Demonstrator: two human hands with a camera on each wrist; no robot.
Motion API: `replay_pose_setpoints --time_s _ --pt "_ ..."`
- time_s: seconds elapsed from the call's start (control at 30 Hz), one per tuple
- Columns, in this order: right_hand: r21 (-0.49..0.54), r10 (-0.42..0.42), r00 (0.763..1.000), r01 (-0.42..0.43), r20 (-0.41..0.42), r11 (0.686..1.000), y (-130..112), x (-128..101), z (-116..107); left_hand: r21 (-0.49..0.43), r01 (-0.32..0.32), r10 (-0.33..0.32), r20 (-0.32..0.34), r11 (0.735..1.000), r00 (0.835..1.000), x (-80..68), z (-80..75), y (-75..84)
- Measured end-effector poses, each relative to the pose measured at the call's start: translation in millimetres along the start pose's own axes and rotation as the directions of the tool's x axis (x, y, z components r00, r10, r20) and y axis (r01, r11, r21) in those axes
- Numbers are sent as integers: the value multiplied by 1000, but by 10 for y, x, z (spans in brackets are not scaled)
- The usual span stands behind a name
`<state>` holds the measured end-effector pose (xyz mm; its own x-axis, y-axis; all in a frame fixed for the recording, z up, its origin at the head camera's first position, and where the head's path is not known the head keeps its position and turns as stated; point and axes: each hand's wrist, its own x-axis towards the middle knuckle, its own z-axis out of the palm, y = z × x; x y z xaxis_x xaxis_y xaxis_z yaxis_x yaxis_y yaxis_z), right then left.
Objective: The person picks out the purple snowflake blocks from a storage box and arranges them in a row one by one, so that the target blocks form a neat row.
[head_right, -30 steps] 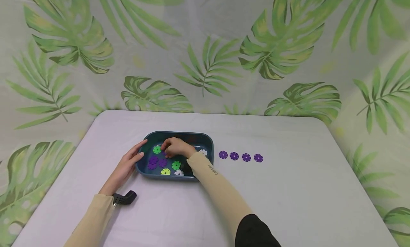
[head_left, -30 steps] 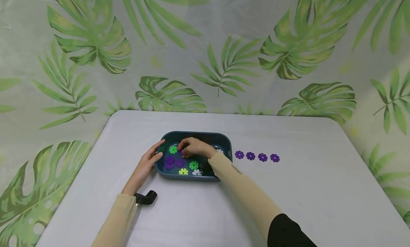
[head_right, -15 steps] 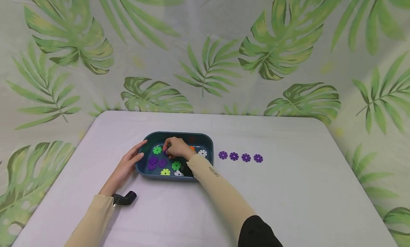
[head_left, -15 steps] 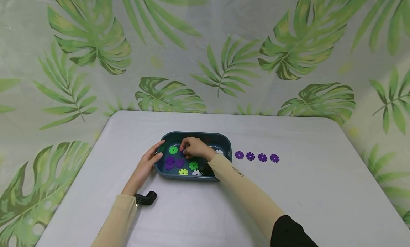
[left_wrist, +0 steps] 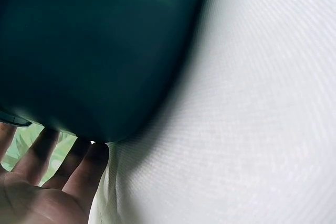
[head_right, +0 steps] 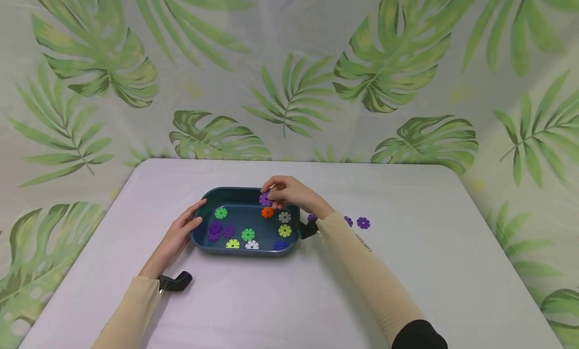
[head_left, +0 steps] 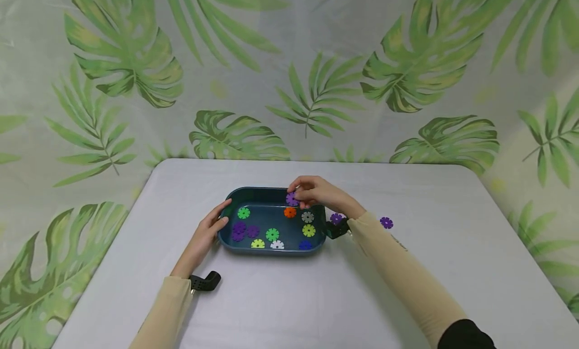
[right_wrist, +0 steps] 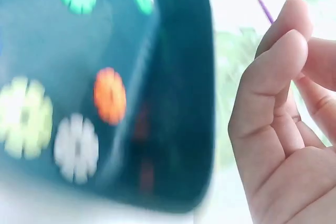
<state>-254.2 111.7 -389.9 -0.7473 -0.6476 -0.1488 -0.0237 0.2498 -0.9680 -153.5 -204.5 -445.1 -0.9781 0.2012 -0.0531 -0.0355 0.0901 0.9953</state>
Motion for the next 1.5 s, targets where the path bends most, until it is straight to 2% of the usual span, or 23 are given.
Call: replay_pose_setpoints --time_s 0.17,0.27,0.4,0.57,0.73,0.9,1.0,1.07,1.23,1.37,1.5 --pt "27 56 991 -53 -123 998 206 -471 -476 -21 15 -15 -14 1000 1000 46 -31 -112" --pt "51 99 975 -91 -199 995 436 -825 -767 -13 10 -11 -22 1000 1000 91 -62 -220" --pt "68 150 947 -136 -285 988 773 -1281 -1076 8 0 0 -32 1000 999 102 -70 -268" --pt "74 215 909 -202 -357 977 1075 -1696 -1267 16 -12 13 -33 1000 999 85 -64 -261" --pt "-27 233 893 -264 -385 964 1217 -1850 -1315 20 -14 14 -31 1000 999 89 -59 -261" --pt "-204 208 865 -329 -457 922 1177 -1787 -1263 12 -7 7 -23 1000 1000 109 -59 -268" --pt "-233 167 865 -307 -474 923 1067 -1679 -1208 9 -5 5 -17 1000 1000 92 -47 -211" --pt "-219 135 877 -260 -462 940 941 -1563 -1136 5 -3 3 -18 1000 1000 56 -30 -133" --pt "-127 70 933 -121 -353 984 564 -1151 -813 8 11 -11 -15 1000 1000 -17 13 26" --pt "-47 52 969 -66 -243 997 307 -757 -442 5 11 -11 -8 1000 1000 -15 12 18" --pt "7 31 993 -30 -114 1000 116 -389 -7 -7 2 -2 -12 1000 1000 38 -26 -105"
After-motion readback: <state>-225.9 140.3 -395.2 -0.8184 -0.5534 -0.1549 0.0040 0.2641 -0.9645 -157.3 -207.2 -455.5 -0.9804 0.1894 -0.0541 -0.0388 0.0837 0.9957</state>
